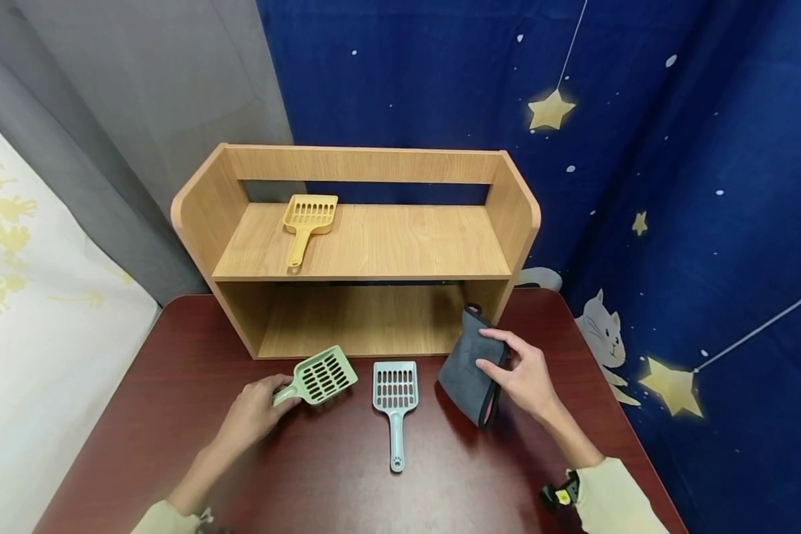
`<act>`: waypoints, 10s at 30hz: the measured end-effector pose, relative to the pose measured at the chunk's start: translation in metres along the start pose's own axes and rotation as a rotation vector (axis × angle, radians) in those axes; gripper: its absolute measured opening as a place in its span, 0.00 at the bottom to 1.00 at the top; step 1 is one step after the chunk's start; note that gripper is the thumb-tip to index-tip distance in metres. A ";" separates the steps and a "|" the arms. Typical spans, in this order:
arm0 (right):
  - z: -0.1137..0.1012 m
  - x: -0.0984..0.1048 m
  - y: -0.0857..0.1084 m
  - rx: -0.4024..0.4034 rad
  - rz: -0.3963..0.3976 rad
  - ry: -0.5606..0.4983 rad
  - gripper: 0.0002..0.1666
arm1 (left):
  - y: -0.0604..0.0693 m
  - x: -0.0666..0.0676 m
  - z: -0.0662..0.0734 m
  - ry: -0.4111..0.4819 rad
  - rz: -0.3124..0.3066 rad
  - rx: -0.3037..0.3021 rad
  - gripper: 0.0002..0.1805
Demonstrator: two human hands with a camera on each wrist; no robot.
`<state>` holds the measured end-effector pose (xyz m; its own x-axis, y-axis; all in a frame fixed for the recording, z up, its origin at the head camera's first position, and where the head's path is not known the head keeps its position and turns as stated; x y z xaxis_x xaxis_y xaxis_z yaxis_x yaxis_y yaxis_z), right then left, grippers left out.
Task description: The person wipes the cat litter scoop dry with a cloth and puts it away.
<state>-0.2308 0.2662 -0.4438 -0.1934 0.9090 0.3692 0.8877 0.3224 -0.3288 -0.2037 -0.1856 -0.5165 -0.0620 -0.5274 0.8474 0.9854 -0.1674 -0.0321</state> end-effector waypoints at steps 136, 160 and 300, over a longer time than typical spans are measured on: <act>-0.043 -0.074 -0.071 0.067 -0.374 0.060 0.24 | -0.030 0.007 0.148 -0.058 -0.136 -0.665 0.16; -0.047 -0.085 -0.071 0.120 -0.363 0.046 0.23 | -0.028 0.003 0.161 -0.068 -0.123 -0.706 0.17; -0.046 -0.131 -0.004 0.187 0.078 -0.162 0.31 | -0.054 0.007 0.139 0.129 0.096 -0.339 0.14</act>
<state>-0.1895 0.1338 -0.4508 -0.2050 0.9586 0.1975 0.8127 0.2792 -0.5115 -0.2352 -0.0643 -0.4348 -0.0122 -0.6512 0.7588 0.8806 -0.3665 -0.3004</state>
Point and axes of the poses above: each hand's wrist, its own y-axis away from the middle knuckle, its own x-axis out of the back of the hand, z = x × y, the point moved 7 cm from there along -y, towards the middle knuckle, and after that the axes turned 9 degrees about -z, right-handed, at the moved point
